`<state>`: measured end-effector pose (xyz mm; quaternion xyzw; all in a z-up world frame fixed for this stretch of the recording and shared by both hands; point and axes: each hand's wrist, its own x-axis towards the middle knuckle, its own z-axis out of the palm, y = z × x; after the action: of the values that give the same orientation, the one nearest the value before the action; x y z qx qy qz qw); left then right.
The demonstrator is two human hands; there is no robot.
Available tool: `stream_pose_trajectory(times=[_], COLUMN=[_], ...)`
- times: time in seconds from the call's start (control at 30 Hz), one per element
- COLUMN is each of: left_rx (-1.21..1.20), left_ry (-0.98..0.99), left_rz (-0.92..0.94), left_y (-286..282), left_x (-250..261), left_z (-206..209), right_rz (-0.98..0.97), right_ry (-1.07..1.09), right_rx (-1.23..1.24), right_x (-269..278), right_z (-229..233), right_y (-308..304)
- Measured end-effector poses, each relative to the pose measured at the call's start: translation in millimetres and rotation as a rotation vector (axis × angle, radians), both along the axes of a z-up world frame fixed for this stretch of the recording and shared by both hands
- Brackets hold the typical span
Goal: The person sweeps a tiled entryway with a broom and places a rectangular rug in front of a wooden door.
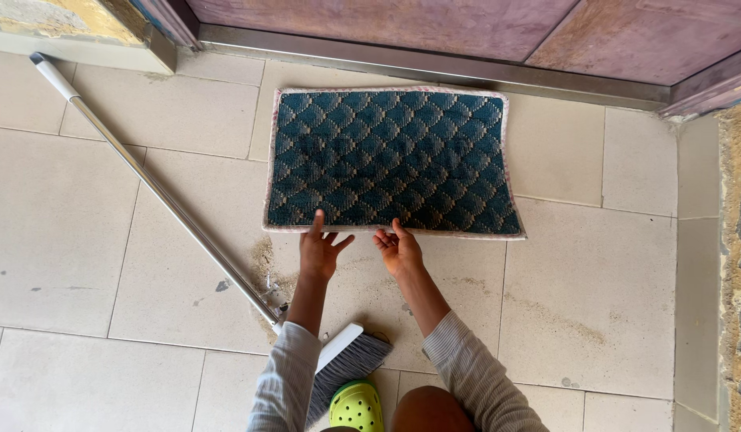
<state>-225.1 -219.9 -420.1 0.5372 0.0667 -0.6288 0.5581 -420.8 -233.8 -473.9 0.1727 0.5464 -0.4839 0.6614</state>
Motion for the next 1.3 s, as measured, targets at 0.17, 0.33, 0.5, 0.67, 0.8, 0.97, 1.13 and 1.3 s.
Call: stream_pose_trajectory(times=[0.17,0.33,0.5,0.67,0.8,0.97,1.13,1.3], left_rx=[-0.182,-0.242,-0.265,-0.243,-0.071,0.038,0.096,0.171], left_ry=[0.098,0.106,0.083,0.014,-0.121,-0.13,-0.141,-0.067], left_rz=[0.067,0.01,-0.043,-0.207,-0.296,-0.28,-0.194,-0.056], left_y=[-14,-25,-38,-48,-48,-41,-43,-42], left_x=[-10,4,-4,16,26,28,25,24], left_z=[-47,-43,-55,-76,-97,-121,-135,-138], right_rz=[0.015,-0.184,-0.172,-0.085,-0.024,-0.002,-0.02,-0.089], right_ry=[0.065,-0.048,-0.069,-0.082,-0.045,-0.029,-0.015,0.002], right_rx=[0.094,-0.05,-0.148,-0.118,0.019,0.124,0.135,0.102], right_x=[-3,-72,-107,-94,-91,-97,-94,-89], right_z=[52,10,-40,-37,-38,-44,-46,-36], right_y=[0,-11,-22,-18,-17,-24,-26,-22])
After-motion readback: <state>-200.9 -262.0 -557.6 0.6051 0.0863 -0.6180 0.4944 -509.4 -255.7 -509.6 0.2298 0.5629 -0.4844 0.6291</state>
